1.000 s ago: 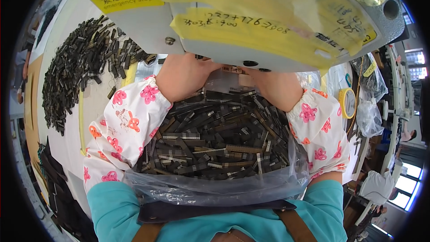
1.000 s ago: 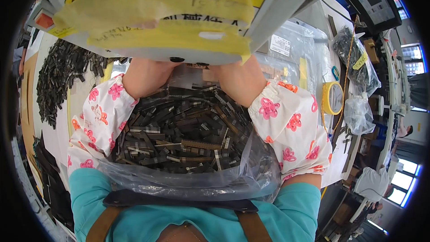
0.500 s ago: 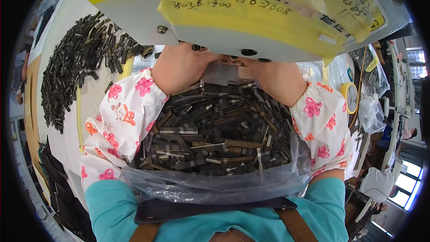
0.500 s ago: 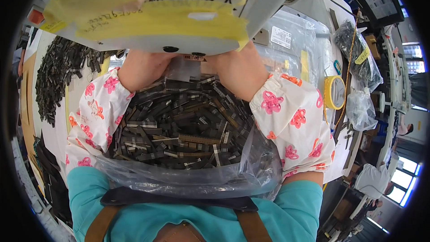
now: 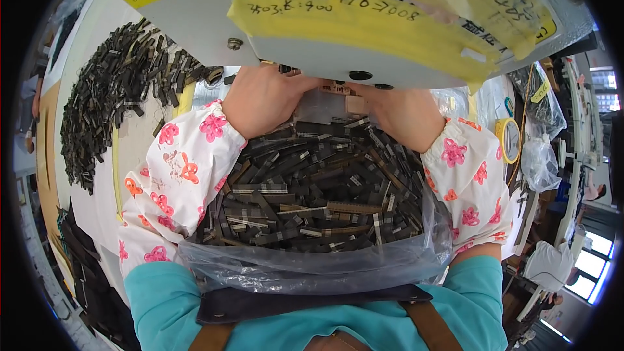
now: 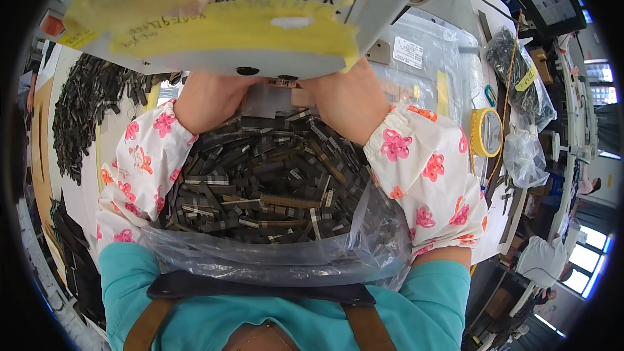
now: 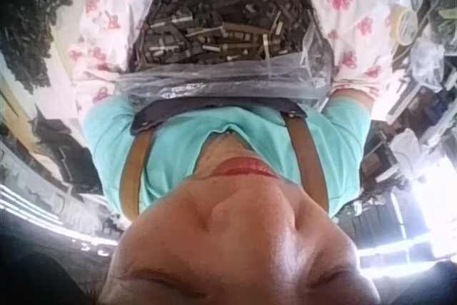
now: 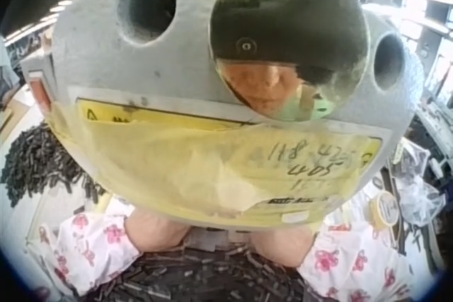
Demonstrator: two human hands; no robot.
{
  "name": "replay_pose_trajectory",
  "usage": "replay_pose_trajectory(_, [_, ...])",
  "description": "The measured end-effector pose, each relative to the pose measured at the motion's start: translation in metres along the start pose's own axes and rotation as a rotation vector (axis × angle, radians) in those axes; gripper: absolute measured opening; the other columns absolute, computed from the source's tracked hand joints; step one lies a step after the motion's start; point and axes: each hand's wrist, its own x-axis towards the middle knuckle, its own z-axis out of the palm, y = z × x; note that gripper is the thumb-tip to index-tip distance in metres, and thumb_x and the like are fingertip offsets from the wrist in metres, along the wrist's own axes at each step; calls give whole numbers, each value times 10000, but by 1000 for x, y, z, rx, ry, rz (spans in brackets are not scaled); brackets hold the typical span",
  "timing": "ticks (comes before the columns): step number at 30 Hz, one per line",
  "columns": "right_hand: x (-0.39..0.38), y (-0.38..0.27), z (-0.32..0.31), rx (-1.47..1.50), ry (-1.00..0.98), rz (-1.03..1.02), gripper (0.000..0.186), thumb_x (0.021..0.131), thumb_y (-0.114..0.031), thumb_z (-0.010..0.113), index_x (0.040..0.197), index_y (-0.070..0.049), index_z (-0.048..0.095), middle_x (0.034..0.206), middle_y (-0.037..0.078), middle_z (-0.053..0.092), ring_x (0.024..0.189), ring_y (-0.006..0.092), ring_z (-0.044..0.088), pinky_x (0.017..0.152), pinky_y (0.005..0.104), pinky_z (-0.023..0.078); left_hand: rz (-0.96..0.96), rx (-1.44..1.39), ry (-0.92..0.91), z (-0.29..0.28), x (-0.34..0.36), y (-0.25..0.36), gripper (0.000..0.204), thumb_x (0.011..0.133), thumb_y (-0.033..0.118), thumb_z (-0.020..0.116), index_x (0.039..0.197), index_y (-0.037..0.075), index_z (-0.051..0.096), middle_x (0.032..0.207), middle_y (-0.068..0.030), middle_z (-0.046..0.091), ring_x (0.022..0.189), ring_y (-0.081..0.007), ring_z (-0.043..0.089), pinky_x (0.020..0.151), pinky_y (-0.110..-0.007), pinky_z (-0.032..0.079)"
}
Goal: Picking small leather strips from a bin and feeding them individually into an industrial machine for processing.
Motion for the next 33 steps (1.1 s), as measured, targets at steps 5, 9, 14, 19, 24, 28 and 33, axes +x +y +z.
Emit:
replay_pose_trajectory(5, [-2, -1, 2, 29, 19, 29, 379, 658, -6, 563, 1016, -101, 641, 876, 177, 593, 794, 342, 571, 689, 411, 456, -13, -29, 72, -3, -1, 2, 191, 662, 89, 595, 837, 134, 656, 669, -132, 582, 586, -299, 577, 513, -395, 461])
replay_pose_trajectory(9, [1, -2, -8, 133, -10, 5, 302, 691, -16, 566, 978, -76, 641, 881, 166, 593, 793, 339, 565, 690, 402, 450, -42, 36, -7, -11, -6, 0, 97, 695, 113, 591, 780, 79, 622, 624, -119, 570, 576, -300, 570, 505, -398, 445])
replay_pose_trajectory(14, [-13, -9, -25, 337, 33, -6, 234, 692, -47, 638, 926, -43, 631, 857, 129, 596, 768, 324, 562, 685, 388, 445, -95, 107, 18, -33, -30, -16, 131, 737, 92, 560, 865, 64, 567, 585, -115, 548, 556, -299, 558, 497, -395, 429])
replay_pose_trajectory(19, [-9, -25, -19, 427, -56, -100, 202, 656, -87, 694, 837, -39, 619, 857, 86, 596, 765, 282, 563, 648, 369, 438, -240, 279, 29, -62, -53, -33, 179, 752, 66, 555, 930, 61, 539, 587, -99, 539, 564, -284, 547, 514, -383, 416])
replay_pose_trajectory(24, [-8, -31, -8, 259, -71, -176, 165, 659, -109, 688, 801, -66, 617, 788, 40, 568, 746, 245, 549, 662, 344, 416, -25, 261, 92, -53, -20, -10, 146, 742, 102, 591, 877, 47, 594, 878, -114, 571, 752, -283, 553, 643, -362, 422])
replay_pose_trajectory(28, [-9, -35, -3, 288, -56, -196, 152, 659, -112, 687, 789, -70, 621, 776, 32, 562, 723, 232, 534, 647, 333, 399, -29, 35, -4, -20, -5, 13, 177, 736, 124, 603, 892, 41, 598, 842, -123, 578, 740, -299, 562, 642, -386, 440])
replay_pose_trajectory(33, [-11, -35, 1, 342, -40, -232, 162, 645, -94, 693, 793, -71, 631, 776, 32, 562, 707, 220, 538, 611, 330, 405, -79, -90, 122, 3, 2, 7, 171, 754, 152, 603, 882, 40, 593, 761, -143, 584, 709, -325, 586, 585, -406, 475])
